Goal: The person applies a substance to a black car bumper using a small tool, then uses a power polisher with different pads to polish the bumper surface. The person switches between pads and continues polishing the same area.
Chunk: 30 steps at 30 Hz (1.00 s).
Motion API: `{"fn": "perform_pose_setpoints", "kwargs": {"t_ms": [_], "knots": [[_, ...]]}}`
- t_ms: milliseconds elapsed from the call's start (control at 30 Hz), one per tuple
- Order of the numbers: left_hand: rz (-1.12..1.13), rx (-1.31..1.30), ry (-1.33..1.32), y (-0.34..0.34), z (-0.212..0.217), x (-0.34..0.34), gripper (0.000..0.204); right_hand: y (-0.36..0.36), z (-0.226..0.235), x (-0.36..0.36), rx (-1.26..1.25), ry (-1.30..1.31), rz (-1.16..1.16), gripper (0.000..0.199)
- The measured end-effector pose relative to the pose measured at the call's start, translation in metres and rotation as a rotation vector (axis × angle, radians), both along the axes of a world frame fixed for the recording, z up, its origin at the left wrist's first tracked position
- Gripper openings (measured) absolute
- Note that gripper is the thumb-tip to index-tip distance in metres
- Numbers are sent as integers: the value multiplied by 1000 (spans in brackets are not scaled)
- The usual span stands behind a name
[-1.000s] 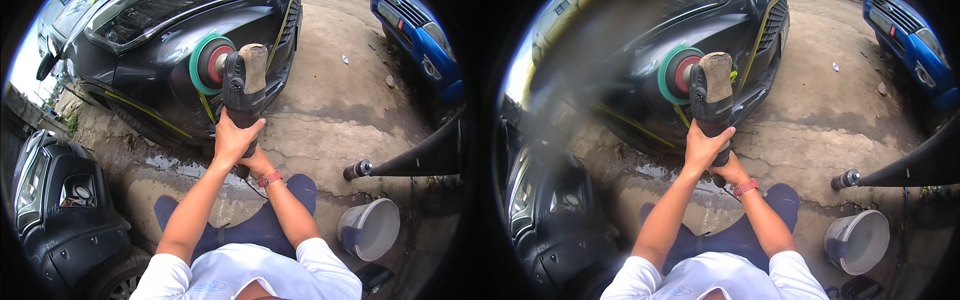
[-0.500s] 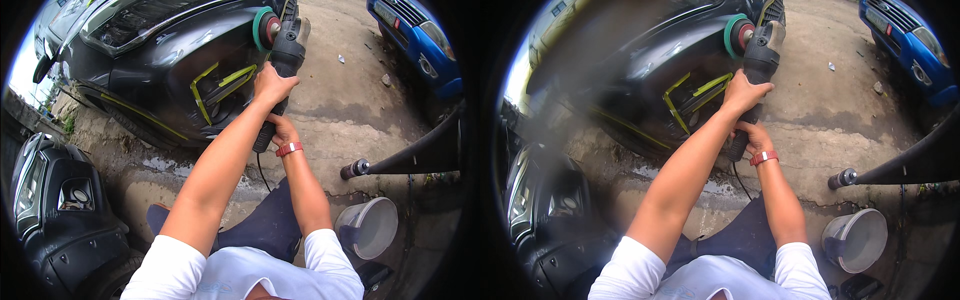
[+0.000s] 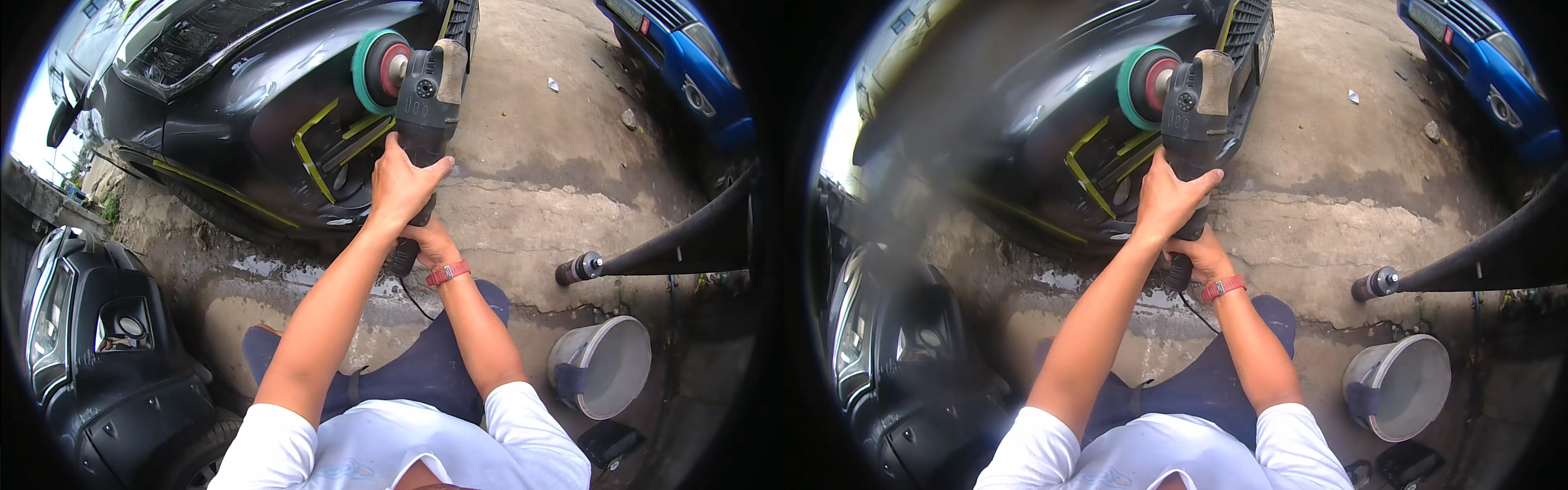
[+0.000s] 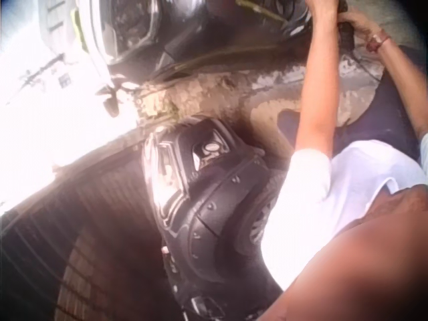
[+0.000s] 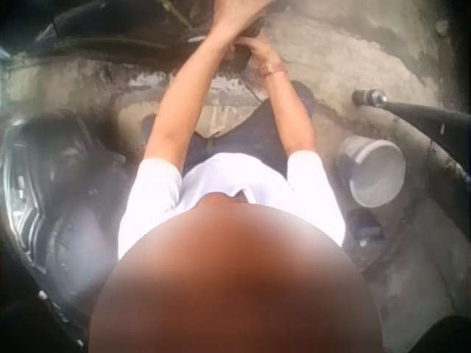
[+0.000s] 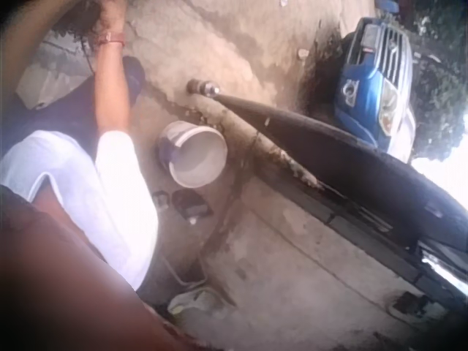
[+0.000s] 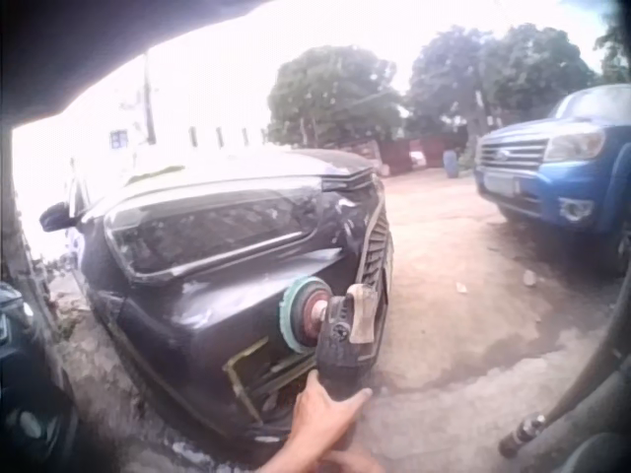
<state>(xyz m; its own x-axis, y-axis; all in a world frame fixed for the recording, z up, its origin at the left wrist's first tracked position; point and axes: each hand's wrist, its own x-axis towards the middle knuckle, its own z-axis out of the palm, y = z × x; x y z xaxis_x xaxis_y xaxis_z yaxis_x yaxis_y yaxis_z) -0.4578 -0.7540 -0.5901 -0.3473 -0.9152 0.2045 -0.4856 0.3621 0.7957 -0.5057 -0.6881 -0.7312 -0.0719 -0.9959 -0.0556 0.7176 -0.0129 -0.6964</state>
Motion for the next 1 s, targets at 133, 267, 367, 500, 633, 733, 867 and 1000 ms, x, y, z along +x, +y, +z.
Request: {"fn": "perform_pose_setpoints", "kwargs": {"t_ms": [133, 267, 367, 500, 633, 733, 867, 1000], "knots": [[-13, 79, -36, -13, -11, -45, 90, 3, 0, -38, 78, -48, -64, 31], [6, 124, 6, -5, -41, -54, 86, 16, -21, -48, 142, -52, -70, 30], [25, 146, -2, 8, -66, -35, 86, 32, -48, -35, 183, -49, -36, 34], [55, 135, -45, 32, -95, 7, 86, 55, -82, 12, 226, -106, -9, 46], [-2, 214, -54, 68, -124, 59, 85, 103, -109, 76, 250, -130, -95, 75], [-75, 350, 20, 104, -150, 99, 82, 144, -129, 107, 314, 57, -88, 78], [-42, 424, 85, 136, -182, 131, 76, 177, -151, 128, 393, 325, -71, 50], [-3, 473, 76, 131, -201, 138, 76, 182, -160, 135, 509, 312, 10, 23]]}}
